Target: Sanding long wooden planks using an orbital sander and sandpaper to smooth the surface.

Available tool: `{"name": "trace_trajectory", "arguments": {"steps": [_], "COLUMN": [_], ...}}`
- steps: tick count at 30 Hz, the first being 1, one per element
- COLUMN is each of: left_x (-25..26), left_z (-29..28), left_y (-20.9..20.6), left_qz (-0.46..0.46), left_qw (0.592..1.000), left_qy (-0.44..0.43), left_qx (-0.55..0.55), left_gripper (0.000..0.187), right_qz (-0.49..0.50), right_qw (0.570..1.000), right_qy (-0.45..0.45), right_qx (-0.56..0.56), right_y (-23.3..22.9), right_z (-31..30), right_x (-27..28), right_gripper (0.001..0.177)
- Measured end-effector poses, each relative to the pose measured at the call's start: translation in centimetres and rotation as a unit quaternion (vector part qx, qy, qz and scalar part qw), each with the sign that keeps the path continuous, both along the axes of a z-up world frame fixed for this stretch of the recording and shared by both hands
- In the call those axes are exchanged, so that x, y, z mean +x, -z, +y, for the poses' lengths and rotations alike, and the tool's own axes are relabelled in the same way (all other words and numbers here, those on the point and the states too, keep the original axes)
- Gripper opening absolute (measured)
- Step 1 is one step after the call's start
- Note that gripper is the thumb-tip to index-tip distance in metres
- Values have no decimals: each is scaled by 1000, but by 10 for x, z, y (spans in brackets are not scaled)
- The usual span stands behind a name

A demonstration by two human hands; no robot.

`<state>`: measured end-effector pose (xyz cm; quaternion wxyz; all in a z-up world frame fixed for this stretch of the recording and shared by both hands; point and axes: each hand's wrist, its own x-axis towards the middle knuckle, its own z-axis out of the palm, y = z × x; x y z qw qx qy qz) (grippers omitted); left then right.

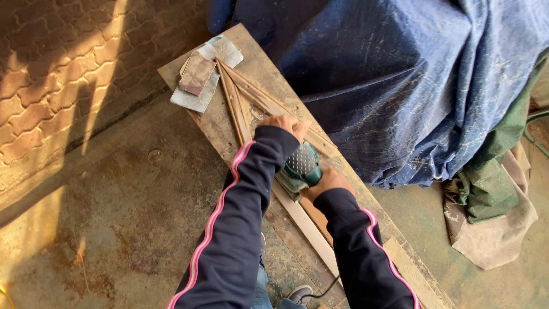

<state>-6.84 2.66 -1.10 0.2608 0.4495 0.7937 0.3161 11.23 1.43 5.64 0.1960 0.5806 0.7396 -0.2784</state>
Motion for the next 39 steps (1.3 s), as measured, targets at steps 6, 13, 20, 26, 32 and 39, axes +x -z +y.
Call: {"name": "trace_trajectory", "arguments": {"steps": [6, 13, 20, 26, 32, 39], "left_x": [-33, 13, 116, 220, 341, 465], "left_z": [24, 24, 3, -35, -76, -120], "left_y": [-3, -20, -14, -20, -21, -29], "left_qz": [48, 24, 37, 26, 36, -10], "left_qw": [999, 999, 998, 998, 996, 992], "left_qy": [-10, 6, 9, 25, 57, 122], "left_qx": [20, 21, 40, 50, 53, 33], "left_gripper": [46, 47, 49, 51, 50, 49], "right_qz": [50, 75, 25, -4, -20, -21], "right_qw": [999, 997, 999, 999, 998, 996], "right_qy": [9, -3, 10, 28, 49, 87], "right_qx": [1, 32, 18, 30, 16, 6], "right_y": [12, 6, 14, 32, 48, 82], "right_z": [23, 26, 8, -26, -72, -122], "right_x": [-26, 17, 119, 230, 359, 519], "right_gripper": [49, 47, 47, 49, 49, 50]}}
